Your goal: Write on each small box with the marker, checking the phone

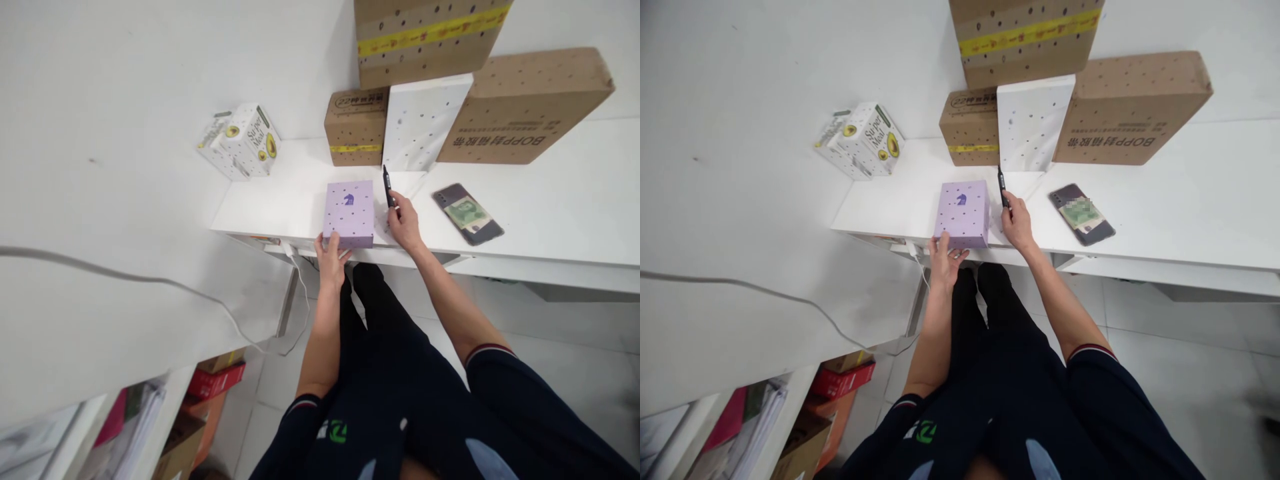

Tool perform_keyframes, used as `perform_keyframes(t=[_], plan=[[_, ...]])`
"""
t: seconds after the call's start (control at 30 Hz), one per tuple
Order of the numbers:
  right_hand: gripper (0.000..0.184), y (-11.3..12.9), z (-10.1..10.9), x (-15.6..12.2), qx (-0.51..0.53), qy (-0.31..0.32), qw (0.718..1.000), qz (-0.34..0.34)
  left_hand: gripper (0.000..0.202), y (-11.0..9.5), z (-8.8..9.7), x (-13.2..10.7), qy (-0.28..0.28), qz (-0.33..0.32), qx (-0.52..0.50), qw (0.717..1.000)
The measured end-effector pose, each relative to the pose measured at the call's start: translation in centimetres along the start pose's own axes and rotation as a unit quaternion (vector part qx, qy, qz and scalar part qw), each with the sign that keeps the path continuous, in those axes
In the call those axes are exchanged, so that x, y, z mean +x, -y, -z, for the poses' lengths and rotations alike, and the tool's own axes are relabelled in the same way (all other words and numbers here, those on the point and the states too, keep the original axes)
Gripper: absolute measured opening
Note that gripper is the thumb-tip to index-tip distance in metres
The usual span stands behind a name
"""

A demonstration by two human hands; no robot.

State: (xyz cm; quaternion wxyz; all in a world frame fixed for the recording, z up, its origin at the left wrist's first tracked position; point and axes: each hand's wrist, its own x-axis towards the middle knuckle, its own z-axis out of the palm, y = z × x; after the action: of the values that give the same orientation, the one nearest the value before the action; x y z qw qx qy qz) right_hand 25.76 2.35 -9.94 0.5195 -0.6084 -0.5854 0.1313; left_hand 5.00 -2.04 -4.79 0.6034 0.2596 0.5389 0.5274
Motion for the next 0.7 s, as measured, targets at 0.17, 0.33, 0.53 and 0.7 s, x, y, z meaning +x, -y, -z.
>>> perform_keyframes(t=[0.17,0.33,0.53,0.7], plan=[[0.043,0.2,0.0,0.1,0.009,-0.007,1.000,-0.016,0.054,-1.9,-1.4,-1.3,-0.068,-0.150,0.145,0.976],[0.039,0.9,0.5,0.2,0.023,0.001,0.999,-0.035,0.063,-3.2,-1.3,-2.0,-0.137,-0.378,0.323,0.857],[0.038,1.6,0.7,0.2,0.074,-0.008,0.995,-0.067,0.063,-1.3,-0.3,0.8,-0.169,-0.496,0.370,0.767],[0.034,2.0,0.8,0.1,0.079,-0.018,0.995,-0.059,0.080,1.5,0.8,2.2,-0.154,-0.480,0.383,0.774]])
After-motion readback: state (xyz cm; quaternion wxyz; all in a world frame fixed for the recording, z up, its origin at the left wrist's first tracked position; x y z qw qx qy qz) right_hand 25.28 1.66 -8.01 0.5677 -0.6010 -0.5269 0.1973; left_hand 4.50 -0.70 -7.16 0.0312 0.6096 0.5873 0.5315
